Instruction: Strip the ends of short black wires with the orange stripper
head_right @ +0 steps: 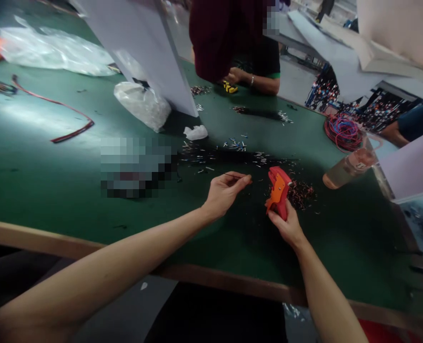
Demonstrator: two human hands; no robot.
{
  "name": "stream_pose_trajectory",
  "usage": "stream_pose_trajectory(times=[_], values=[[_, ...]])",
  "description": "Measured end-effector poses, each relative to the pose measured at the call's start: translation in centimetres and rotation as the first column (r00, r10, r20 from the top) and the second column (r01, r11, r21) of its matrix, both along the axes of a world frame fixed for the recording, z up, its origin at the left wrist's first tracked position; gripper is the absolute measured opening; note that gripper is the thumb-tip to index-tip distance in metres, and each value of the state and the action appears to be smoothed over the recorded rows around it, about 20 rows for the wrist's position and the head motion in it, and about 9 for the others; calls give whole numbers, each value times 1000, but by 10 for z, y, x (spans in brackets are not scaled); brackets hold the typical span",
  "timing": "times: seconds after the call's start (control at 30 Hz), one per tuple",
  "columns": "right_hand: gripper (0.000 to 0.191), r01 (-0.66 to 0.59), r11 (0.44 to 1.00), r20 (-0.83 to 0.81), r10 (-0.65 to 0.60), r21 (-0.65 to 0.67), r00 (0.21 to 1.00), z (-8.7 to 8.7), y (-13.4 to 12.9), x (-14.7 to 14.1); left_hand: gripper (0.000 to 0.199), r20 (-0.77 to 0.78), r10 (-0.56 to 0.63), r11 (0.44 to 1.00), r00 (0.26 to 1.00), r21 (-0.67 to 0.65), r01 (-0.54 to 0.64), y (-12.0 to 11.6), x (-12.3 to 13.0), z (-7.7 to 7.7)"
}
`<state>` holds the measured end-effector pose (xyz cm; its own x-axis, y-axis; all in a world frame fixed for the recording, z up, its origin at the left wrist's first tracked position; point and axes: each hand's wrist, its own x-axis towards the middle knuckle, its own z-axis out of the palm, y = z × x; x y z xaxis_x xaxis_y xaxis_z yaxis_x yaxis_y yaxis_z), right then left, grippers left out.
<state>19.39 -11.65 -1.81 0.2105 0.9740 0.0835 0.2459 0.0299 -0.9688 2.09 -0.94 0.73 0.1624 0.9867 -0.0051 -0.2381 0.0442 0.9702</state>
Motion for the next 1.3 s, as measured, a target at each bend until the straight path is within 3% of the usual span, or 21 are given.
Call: stream_pose_trajectory(times=[0.37, 0.67, 0.93, 1.13, 1.3], values=[[28, 20, 998, -80, -16, 55, 997, -9, 4, -5, 33, 153, 52, 997, 987, -58, -44, -26, 47, -3], [32, 2, 999, -147, 3, 38, 989, -8, 4, -7, 33, 197, -1, 998, 981, -57, 12, -30, 42, -8], [20, 14, 998, -42, -11, 64, 999, -3, 2, -13, 30, 201, -67, 996, 977, -42, 77, -26, 37, -8], [15, 106, 987, -38, -102, 124, 994, -6, 10, -22, 28, 205, -110, 993, 972, -24, 118, -27, 37, -9], [27, 68, 984, -84, -55, 162, 995, -7, 20, -26, 28, 186, -105, 993, 977, -26, 111, -25, 36, -12]])
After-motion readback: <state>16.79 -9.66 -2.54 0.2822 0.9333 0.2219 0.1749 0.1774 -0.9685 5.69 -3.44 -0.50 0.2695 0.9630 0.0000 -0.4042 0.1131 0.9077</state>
